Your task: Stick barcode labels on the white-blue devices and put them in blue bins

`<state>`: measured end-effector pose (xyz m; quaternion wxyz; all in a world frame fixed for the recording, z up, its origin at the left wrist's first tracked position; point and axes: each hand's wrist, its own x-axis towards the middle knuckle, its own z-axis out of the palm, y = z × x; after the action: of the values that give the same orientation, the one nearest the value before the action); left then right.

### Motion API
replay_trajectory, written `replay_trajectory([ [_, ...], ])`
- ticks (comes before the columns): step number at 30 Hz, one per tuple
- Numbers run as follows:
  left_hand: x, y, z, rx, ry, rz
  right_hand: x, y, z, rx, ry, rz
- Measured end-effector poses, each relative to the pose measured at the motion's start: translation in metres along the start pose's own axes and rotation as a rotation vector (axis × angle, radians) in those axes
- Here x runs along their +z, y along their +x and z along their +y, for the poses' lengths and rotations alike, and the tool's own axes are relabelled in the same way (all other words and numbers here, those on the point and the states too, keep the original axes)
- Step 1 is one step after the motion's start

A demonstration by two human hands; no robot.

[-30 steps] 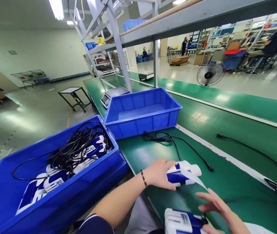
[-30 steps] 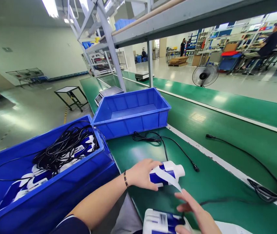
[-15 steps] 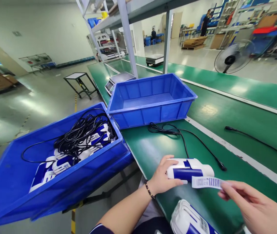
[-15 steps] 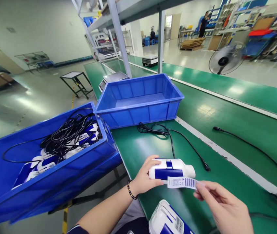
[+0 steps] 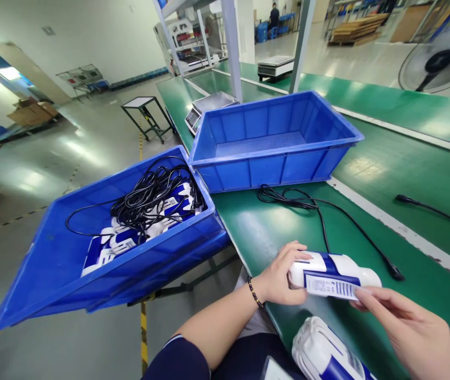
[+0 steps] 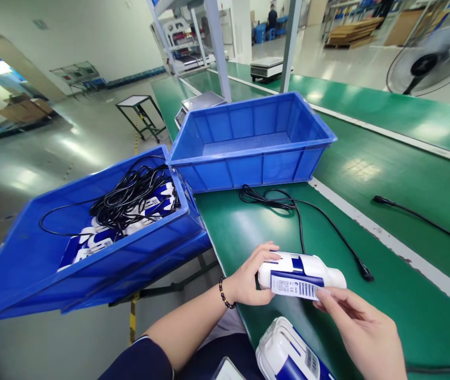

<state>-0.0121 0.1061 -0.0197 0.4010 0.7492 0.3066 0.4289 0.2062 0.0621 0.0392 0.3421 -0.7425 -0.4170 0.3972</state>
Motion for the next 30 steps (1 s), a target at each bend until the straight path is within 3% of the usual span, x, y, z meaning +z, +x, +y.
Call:
replay_trajectory([
  [13,0.0007,0.0019,0.0005,0.067,0.019,0.016,0.001,0.0019,0.0011,0.048,-0.146,0.027],
  [30,0.0013,0.0006,0.0015,-0.067,-0.007,0.005,-0.0012,0.0015,0.0048,-0.056,-0.201,0.032],
])
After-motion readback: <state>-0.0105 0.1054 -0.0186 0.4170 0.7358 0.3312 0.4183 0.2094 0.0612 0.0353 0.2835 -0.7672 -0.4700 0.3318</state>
